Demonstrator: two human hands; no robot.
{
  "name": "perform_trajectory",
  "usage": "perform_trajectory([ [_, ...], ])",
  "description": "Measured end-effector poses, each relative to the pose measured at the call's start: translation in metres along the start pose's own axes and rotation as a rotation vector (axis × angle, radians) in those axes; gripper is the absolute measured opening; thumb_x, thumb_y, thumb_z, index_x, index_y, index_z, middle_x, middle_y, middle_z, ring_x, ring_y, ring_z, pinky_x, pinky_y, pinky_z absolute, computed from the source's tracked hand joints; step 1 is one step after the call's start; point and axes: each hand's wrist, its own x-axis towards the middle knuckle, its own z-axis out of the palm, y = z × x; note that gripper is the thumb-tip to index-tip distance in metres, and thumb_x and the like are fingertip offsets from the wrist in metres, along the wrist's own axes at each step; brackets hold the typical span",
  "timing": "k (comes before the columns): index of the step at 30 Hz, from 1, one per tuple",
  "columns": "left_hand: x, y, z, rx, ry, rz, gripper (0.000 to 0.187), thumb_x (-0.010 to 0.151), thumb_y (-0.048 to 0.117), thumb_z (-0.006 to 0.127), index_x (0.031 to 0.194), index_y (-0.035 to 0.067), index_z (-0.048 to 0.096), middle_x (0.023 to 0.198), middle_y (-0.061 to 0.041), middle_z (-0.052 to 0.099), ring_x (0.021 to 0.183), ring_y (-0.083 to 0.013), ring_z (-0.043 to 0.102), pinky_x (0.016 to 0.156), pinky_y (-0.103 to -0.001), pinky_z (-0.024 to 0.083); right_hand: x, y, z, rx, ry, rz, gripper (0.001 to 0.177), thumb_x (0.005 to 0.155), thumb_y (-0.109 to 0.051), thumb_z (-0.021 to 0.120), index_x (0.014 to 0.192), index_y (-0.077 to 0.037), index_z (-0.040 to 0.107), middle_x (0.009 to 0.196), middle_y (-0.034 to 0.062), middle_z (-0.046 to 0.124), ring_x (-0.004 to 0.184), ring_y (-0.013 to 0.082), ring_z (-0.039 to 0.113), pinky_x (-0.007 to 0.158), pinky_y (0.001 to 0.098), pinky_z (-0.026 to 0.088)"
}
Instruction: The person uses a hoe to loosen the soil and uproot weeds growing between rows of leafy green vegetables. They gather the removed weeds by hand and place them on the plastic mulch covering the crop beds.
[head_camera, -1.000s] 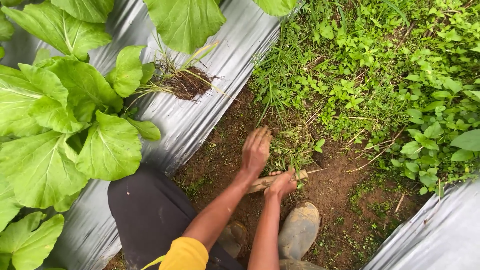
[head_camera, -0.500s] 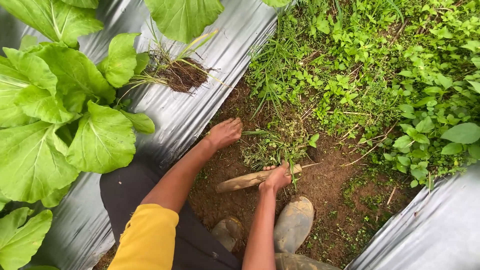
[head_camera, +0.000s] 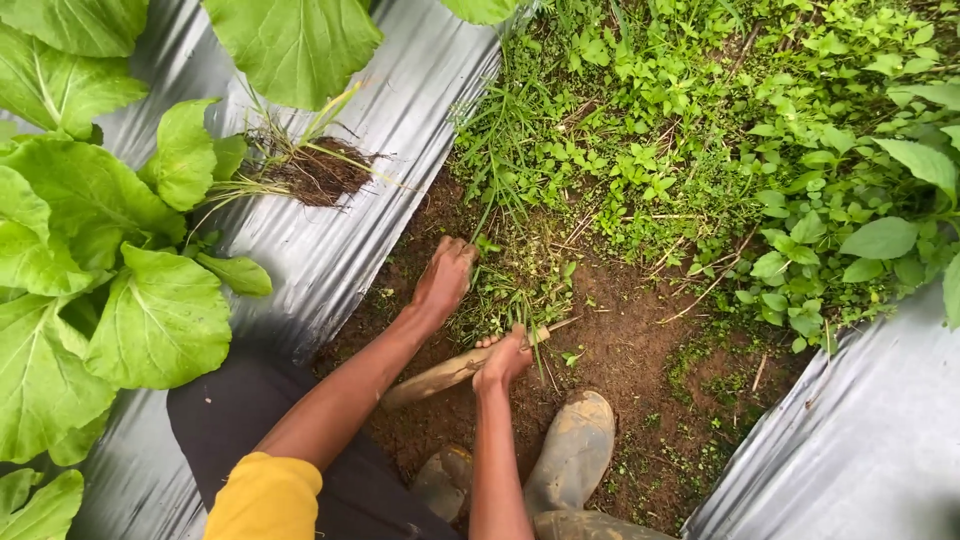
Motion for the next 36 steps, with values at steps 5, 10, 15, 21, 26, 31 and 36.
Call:
perform_trajectory([
  [5,0.038,0.054,-0.057,-0.037,-0.109,-0.035,0.038,0.104,0.023,0.048,0.136,0.004,0.054,0.14,-0.021,0.054,0.14,-0.0346,0.044,0.118,-0.047,0.038,-0.019,-0.014,0.015,0.006,0.0,0.022,0.027,0.096,-0.028,0.06,0.081,-0.009,0.048,0.055,0.0028,0.05,0.039,0.014,0.055,0.038,0.0322,0.054],
  [10,0.056,0.077,-0.037,-0.336,-0.24,-0.157,0.087,0.101,0.061,0.043,0.16,0.002,0.018,0.159,-0.032,0.031,0.15,-0.0452,0.028,0.12,-0.059,0.032,-0.043,-0.037,0.018,0.054,0.026,0.039,0.028,0.095,-0.026,0.063,0.081,-0.009,0.045,0.054,0.0043,0.048,0.038,0.0148,0.053,0.037,0.0323,0.052],
  [15,0.055,0.083,-0.001,-0.36,-0.123,-0.287,0.057,0.1,0.031,0.061,0.149,0.004,0.047,0.142,-0.021,0.056,0.14,-0.0336,0.047,0.116,-0.05,0.041,0.035,0.018,-0.015,0.007,0.014,0.008,0.023,0.102,-0.029,0.058,0.098,-0.007,0.053,0.063,0.0018,0.056,0.044,0.0125,0.058,0.042,0.0311,0.057],
  [21,0.031,0.069,0.027,-0.416,-0.047,-0.338,0.038,0.098,0.014,0.063,0.133,-0.002,0.061,0.133,-0.024,0.063,0.132,-0.0357,0.056,0.117,-0.048,0.04,0.096,0.076,-0.028,0.126,0.085,0.047,0.064,0.091,-0.034,0.073,0.14,-0.008,0.04,0.066,0.0089,0.057,0.044,0.0187,0.06,0.048,0.0342,0.06],
  [26,-0.003,0.058,0.036,-0.415,-0.068,-0.299,0.036,0.102,0.011,0.055,0.134,-0.003,0.06,0.138,-0.027,0.059,0.136,-0.0367,0.053,0.119,-0.048,0.037,0.134,0.114,-0.031,0.092,0.108,0.029,0.047,0.098,-0.031,0.063,0.136,-0.01,0.044,0.067,0.0073,0.058,0.046,0.0168,0.063,0.047,0.0333,0.064],
  [31,-0.022,0.062,0.034,-0.412,-0.041,-0.235,0.036,0.103,0.013,0.053,0.133,-0.006,0.06,0.14,-0.028,0.058,0.137,-0.0381,0.052,0.118,-0.05,0.038,0.108,0.098,-0.025,0.08,0.148,0.006,0.045,0.098,-0.03,0.06,0.135,-0.011,0.046,0.068,0.01,0.057,0.046,0.0164,0.061,0.046,0.0327,0.063],
  [36,0.032,0.106,-0.009,-0.292,0.294,0.053,0.037,0.09,0.004,0.061,0.126,-0.003,0.066,0.143,-0.025,0.056,0.139,-0.038,0.048,0.117,-0.051,0.038,0.085,0.078,-0.016,0.074,0.149,-0.024,0.042,0.097,-0.031,0.058,0.124,0.0,0.055,0.067,0.0162,0.058,0.045,0.0213,0.061,0.044,0.0376,0.061],
])
